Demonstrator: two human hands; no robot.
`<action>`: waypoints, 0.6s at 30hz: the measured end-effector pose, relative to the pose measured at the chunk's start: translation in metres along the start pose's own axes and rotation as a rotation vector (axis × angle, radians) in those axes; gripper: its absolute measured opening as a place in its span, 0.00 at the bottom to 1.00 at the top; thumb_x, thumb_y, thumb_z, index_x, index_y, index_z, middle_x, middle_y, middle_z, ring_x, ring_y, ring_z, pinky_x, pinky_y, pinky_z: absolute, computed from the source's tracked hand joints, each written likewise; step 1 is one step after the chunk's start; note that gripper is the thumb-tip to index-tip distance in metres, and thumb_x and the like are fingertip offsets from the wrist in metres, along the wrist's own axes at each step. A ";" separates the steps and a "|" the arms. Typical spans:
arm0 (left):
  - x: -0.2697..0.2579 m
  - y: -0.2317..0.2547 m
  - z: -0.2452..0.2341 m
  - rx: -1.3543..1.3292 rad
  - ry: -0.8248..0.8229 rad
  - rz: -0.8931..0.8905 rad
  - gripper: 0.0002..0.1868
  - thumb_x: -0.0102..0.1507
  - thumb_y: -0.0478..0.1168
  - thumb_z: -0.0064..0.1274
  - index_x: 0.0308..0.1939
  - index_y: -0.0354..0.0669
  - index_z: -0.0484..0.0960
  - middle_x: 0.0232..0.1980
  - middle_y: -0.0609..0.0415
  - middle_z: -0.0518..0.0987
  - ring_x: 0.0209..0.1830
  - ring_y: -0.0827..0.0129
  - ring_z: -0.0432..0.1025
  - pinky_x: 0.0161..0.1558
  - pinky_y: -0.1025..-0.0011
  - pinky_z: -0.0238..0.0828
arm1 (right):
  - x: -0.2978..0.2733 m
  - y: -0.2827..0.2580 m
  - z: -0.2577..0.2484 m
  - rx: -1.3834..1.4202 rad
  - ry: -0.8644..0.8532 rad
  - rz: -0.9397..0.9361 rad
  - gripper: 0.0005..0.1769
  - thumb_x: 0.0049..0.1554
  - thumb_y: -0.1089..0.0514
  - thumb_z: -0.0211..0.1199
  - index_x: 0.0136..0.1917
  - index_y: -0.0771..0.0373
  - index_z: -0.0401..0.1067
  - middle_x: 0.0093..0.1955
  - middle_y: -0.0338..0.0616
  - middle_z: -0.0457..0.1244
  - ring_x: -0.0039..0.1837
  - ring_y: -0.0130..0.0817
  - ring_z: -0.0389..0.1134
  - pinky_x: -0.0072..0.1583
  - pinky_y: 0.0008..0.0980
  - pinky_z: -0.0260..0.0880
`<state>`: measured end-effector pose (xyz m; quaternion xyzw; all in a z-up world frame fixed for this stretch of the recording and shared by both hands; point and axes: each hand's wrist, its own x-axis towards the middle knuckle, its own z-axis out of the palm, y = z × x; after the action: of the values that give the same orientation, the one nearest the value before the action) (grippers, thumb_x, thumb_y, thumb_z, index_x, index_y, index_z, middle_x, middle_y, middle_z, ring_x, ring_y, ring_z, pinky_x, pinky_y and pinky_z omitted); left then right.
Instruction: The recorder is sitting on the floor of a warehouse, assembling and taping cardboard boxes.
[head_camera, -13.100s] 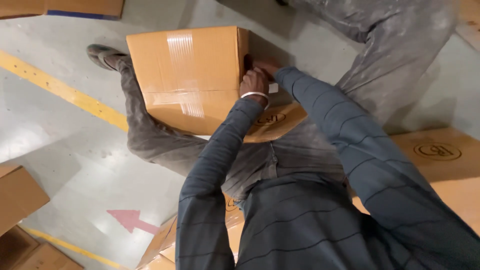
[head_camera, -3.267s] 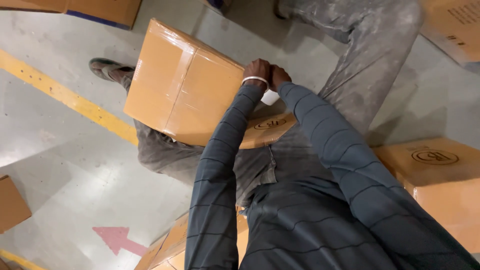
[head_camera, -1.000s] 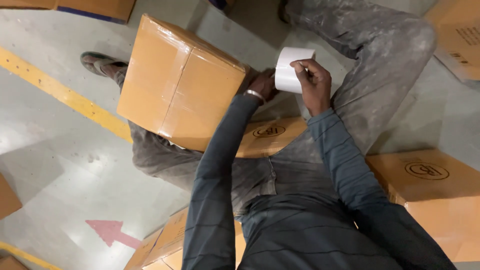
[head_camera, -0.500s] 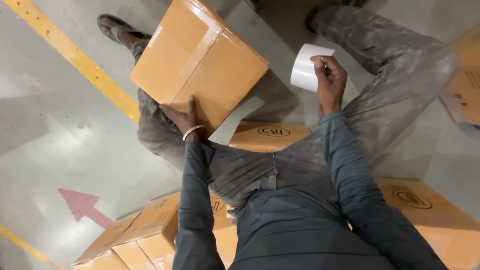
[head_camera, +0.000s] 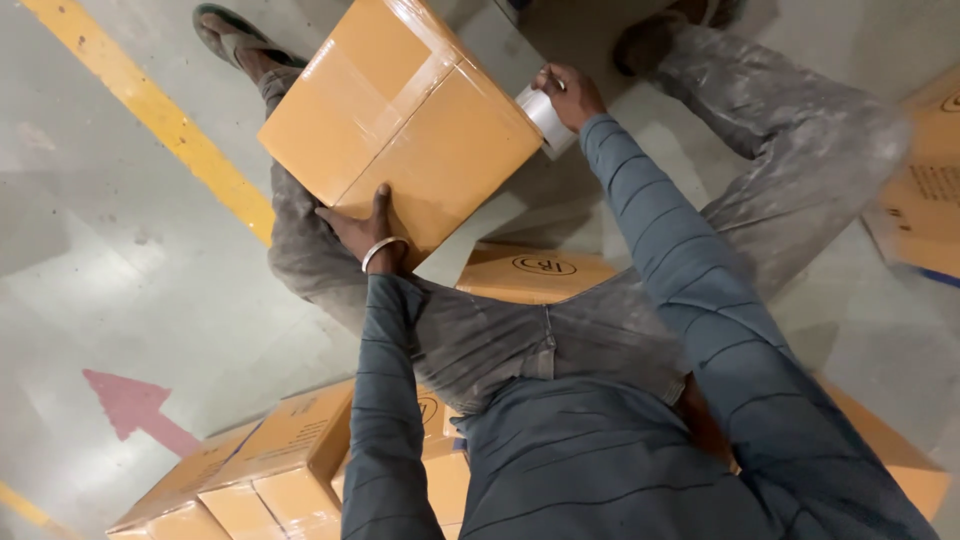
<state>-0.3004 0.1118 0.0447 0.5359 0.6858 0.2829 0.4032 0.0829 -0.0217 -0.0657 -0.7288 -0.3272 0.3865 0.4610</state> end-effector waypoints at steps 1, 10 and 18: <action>-0.001 0.006 -0.001 0.029 0.002 -0.007 0.73 0.48 0.58 0.75 0.78 0.23 0.42 0.77 0.30 0.61 0.78 0.47 0.59 0.76 0.62 0.53 | 0.003 0.013 0.003 -0.178 0.065 0.032 0.10 0.69 0.53 0.59 0.51 0.60 0.75 0.52 0.43 0.69 0.56 0.37 0.68 0.60 0.39 0.68; 0.033 -0.067 0.067 0.152 0.060 0.201 0.69 0.54 0.62 0.74 0.77 0.20 0.46 0.79 0.23 0.54 0.80 0.40 0.51 0.78 0.57 0.45 | -0.035 -0.005 -0.060 -0.135 0.505 -0.174 0.06 0.68 0.61 0.58 0.49 0.62 0.73 0.47 0.42 0.69 0.51 0.34 0.68 0.56 0.35 0.70; 0.021 -0.001 0.034 -0.504 -0.199 -0.213 0.45 0.65 0.63 0.52 0.75 0.31 0.64 0.79 0.40 0.63 0.80 0.48 0.57 0.75 0.56 0.50 | -0.124 -0.190 -0.037 0.123 0.252 -0.201 0.10 0.63 0.61 0.65 0.57 0.59 0.70 0.55 0.34 0.65 0.57 0.29 0.67 0.59 0.32 0.72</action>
<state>-0.2743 0.1303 0.0207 0.3688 0.6035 0.3465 0.6162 0.0316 -0.0716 0.1527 -0.7055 -0.3139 0.2634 0.5782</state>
